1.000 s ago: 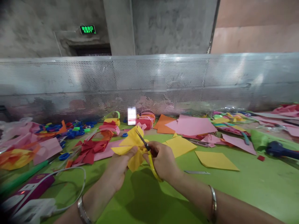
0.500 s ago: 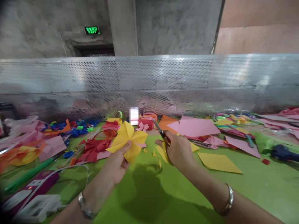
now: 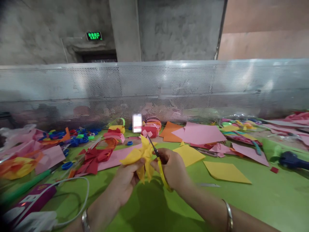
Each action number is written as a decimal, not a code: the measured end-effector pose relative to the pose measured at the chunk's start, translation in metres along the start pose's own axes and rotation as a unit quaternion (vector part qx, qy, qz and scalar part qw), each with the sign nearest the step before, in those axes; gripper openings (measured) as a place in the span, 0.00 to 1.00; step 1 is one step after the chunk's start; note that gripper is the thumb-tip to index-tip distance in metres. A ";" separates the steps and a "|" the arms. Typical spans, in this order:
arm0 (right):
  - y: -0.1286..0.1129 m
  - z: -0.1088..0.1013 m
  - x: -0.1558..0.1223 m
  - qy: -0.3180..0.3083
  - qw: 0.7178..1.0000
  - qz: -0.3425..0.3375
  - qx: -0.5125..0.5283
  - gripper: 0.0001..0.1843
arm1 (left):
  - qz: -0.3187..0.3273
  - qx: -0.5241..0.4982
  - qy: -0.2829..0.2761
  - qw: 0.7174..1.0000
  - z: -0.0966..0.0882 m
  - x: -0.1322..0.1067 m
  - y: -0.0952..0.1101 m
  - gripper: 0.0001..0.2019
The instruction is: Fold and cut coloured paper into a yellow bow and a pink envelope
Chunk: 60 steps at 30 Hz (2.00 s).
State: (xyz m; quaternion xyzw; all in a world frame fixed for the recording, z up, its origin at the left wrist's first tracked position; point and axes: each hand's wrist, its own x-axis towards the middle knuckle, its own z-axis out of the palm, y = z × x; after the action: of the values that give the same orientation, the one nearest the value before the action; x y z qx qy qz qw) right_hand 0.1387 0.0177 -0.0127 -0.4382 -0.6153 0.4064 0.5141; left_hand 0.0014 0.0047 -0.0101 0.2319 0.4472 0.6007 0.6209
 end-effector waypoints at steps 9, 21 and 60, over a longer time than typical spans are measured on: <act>-0.013 -0.018 -0.003 -0.098 0.968 -0.045 -0.226 0.13 | 0.098 -0.016 0.113 0.989 -0.017 0.013 0.032 0.16; -0.003 -0.004 -0.008 -0.089 0.942 0.000 -0.324 0.20 | 0.091 -0.013 0.094 0.991 -0.011 0.008 0.030 0.13; 0.007 -0.001 -0.010 -0.105 0.927 -0.013 -0.360 0.20 | 0.067 0.032 0.085 0.994 -0.012 0.012 0.020 0.04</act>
State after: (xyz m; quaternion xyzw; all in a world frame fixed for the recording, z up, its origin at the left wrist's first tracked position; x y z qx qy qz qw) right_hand 0.1415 0.0103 -0.0222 -0.5408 -0.7761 0.1947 0.2593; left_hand -0.0207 0.0167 -0.0026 0.2293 0.5008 0.6436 0.5314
